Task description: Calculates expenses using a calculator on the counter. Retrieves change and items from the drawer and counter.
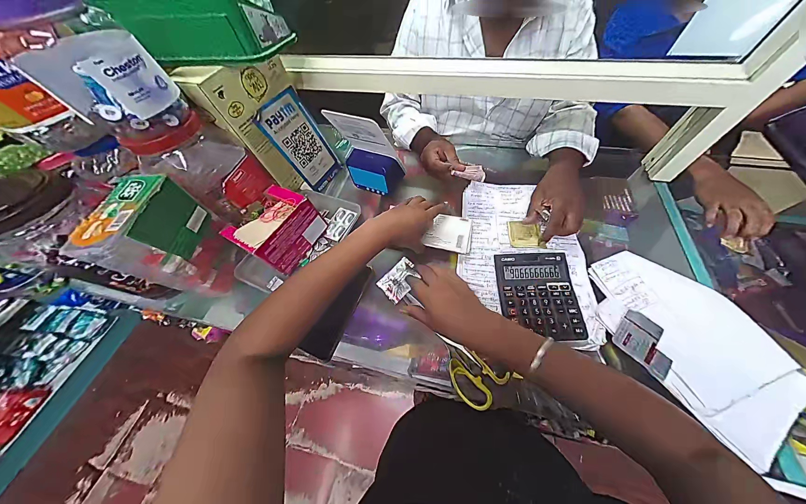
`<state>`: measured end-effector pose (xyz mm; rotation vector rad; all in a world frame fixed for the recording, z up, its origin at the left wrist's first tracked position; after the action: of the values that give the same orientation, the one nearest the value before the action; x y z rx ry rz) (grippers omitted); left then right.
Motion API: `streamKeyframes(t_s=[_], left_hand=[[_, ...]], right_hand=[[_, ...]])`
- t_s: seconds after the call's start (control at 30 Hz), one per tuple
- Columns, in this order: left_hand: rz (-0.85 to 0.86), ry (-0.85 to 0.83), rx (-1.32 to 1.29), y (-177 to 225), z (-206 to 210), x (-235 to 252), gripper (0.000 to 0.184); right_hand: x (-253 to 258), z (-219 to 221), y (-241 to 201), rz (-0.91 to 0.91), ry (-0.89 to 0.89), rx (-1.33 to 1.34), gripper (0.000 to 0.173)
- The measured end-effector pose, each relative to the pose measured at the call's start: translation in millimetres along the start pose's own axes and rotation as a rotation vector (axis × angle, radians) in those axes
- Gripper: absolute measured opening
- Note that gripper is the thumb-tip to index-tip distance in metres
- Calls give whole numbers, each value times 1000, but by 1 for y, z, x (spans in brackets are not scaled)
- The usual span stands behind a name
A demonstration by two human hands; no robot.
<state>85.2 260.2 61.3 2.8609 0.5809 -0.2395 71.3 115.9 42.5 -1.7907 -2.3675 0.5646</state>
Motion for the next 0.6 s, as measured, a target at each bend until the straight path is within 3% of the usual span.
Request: streamKeyframes(t_s=[0.1, 0.2, 0.3, 0.37, 0.43, 0.53, 0.6], left_hand=[[-41, 170, -25, 1, -13, -24, 106], [-51, 425, -71, 0, -30, -61, 93], [-106, 571, -142, 0, -31, -100, 95], [-137, 678, -178, 4, -30, -126, 95], [-152, 779, -189, 12, -27, -149, 93], [-168, 820, -146, 22, -19, -170, 93], [-149, 850, -163, 24, -19, -174, 92]], right_hand=[[36, 25, -2, 100, -55, -13, 78], [42, 29, -6, 105, -38, -43, 72], [37, 21, -7, 55, -70, -24, 60], [27, 7, -4, -5, 2, 100, 54], [11, -5, 6, -11, 30, 271, 62], [-24, -26, 37, 54, 61, 691, 59], [-47, -40, 61, 131, -9, 1007, 58]])
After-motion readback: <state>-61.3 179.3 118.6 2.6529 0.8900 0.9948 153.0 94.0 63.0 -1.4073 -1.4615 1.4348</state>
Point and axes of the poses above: each hand's wrist, its own x-axis towards the middle knuckle, its own z-axis out of the palm, y = z × x, the point moved 8 cm from there along x, towards the middle knuckle, and after that the axes turned 6 degrees about z, right-handed, at the moved point
